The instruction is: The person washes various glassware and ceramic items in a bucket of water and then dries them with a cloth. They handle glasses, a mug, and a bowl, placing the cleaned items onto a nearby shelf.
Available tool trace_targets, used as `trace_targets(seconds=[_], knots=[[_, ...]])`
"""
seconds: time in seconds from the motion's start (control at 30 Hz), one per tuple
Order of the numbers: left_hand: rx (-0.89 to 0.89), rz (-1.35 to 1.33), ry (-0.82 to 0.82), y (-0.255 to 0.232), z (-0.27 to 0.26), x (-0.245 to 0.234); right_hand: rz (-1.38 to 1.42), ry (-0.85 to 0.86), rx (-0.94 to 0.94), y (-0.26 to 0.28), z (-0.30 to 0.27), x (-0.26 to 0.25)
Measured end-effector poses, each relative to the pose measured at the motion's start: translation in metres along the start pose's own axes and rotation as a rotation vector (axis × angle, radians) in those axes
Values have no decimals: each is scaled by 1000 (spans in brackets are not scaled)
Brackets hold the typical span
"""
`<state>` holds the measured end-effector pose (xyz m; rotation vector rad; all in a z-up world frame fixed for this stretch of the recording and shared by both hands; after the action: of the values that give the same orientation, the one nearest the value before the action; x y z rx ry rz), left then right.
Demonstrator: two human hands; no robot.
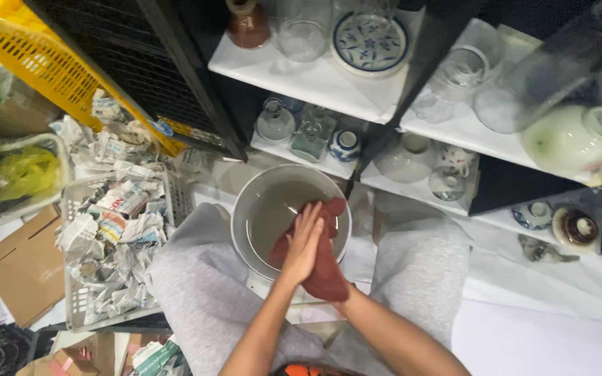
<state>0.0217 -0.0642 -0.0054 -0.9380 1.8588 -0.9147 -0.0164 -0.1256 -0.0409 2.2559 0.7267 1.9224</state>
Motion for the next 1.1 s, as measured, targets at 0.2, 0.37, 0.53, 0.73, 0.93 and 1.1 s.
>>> trace_targets(seconds=[0.2,0.37,0.53,0.73,0.93,1.1], knots=[[297,252,-127,24,16,6,540,-322,245,9,9,3],[584,620,-234,3,-7,22,136,129,-151,12,18,-29],[478,326,-123,-45,-41,27,282,28,-150,34,4,-40],[518,339,-144,-93,-66,30,599,185,-51,80,-2,3],[413,692,-108,-106,-51,33,530,93,-87,80,3,-13],[225,763,-21,-103,-27,32,406,-139,-87,65,6,-30]])
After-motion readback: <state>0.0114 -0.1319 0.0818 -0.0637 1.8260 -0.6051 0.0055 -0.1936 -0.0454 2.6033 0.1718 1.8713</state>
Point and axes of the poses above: each hand's wrist, its own z-axis towards the middle knuckle, its own x-axis out of the palm, y = z × x, the point moved 2 cm from there along z, towards the middle knuckle, and after that the axes turned 6 degrees about z, right-handed, at the moved point
